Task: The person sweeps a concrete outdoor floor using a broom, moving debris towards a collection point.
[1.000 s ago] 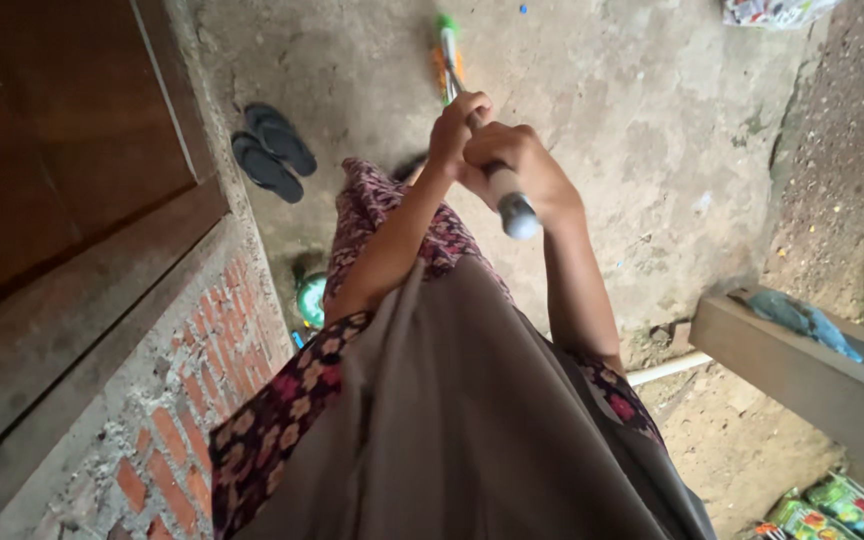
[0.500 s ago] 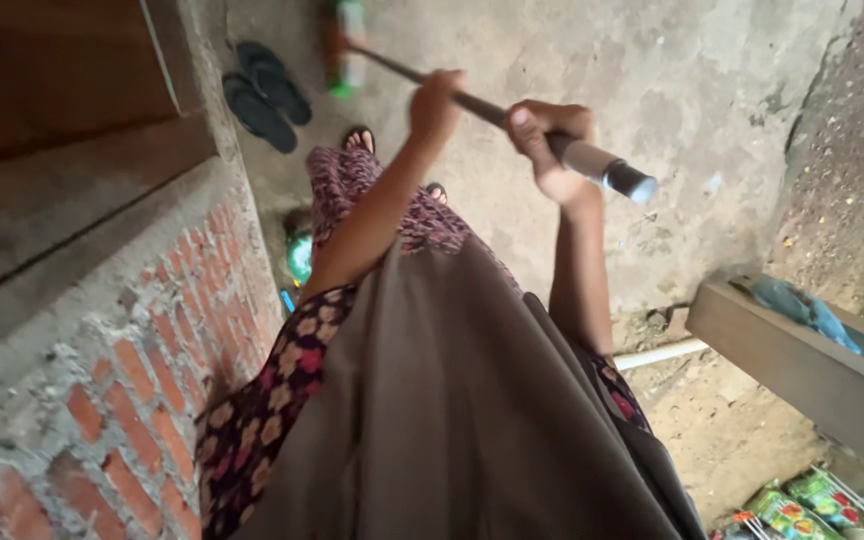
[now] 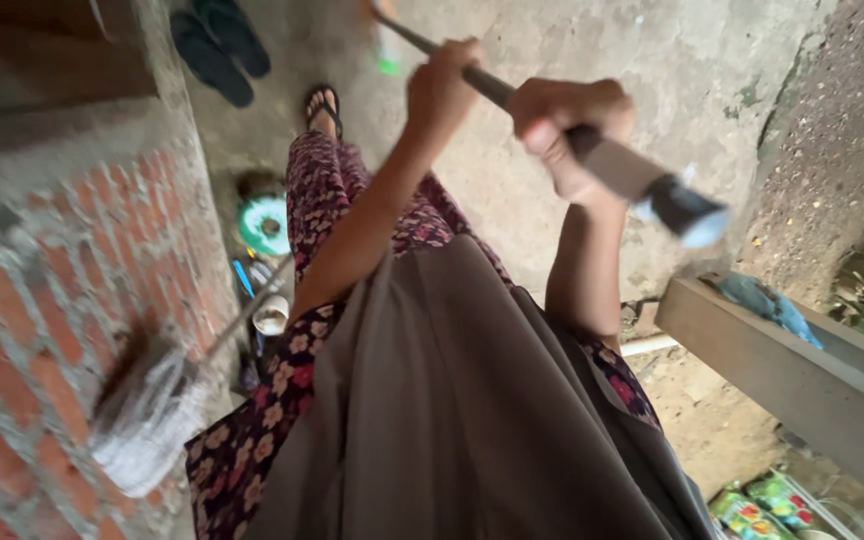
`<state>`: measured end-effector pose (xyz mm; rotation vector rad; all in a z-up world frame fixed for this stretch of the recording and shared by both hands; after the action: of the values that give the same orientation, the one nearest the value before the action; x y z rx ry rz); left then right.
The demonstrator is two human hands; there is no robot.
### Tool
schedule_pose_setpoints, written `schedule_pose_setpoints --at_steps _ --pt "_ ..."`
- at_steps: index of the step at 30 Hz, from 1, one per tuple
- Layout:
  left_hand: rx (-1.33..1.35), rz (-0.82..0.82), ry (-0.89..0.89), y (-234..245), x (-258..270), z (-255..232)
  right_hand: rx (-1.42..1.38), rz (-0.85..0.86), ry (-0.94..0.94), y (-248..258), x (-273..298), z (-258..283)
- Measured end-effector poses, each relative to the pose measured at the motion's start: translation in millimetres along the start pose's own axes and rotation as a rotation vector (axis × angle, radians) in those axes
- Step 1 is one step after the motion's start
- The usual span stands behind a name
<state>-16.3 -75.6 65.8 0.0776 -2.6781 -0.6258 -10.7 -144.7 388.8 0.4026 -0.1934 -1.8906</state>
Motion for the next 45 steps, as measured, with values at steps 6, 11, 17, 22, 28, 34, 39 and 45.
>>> schedule_pose_setpoints --at_steps 6,11,17,22,28,34,39,45 --pt "-0.164 -0.383 0.007 1.4 44.9 86.1 -0.183 -0.081 -0.003 -39.4 46.5 -46.7" --pt "0.096 -0.216 0.108 -83.5 51.2 106.9 -0.051 0.025 -0.238 -57.9 89.6 -47.5" --pt "0.587 0.011 -0.211 -146.9 51.7 52.7 0.240 0.199 -0.323 -84.4 85.1 -30.4" --pt "0.305 -0.140 -0.160 -85.3 108.8 9.1 0.216 0.263 -0.049 -93.0 66.4 21.9" --pt "0.057 -0.263 -0.003 -22.1 165.7 88.6 -0.189 0.112 0.037 -120.1 71.2 21.8" --pt "0.074 -0.570 0.125 -5.0 249.8 222.0 -0.316 0.132 0.027 -229.4 74.3 -18.7" --pt "0.155 -0.581 -0.143 -81.0 232.3 187.0 -0.003 0.201 -0.110 -231.6 99.6 16.7" --pt "0.461 -0.085 -0.156 -114.8 201.1 139.1 0.124 0.341 -0.142 -241.7 88.9 22.7"
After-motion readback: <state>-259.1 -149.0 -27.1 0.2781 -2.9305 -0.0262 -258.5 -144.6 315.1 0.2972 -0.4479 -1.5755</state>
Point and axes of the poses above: each hand's wrist, its own x-axis away from the middle knuckle, its own y-axis out of the back of the hand, z = x × y, the point moved 10 cm from there along -x, towards the middle knuckle, and after that the axes turned 15 degrees about z, right-handed, at the moved point
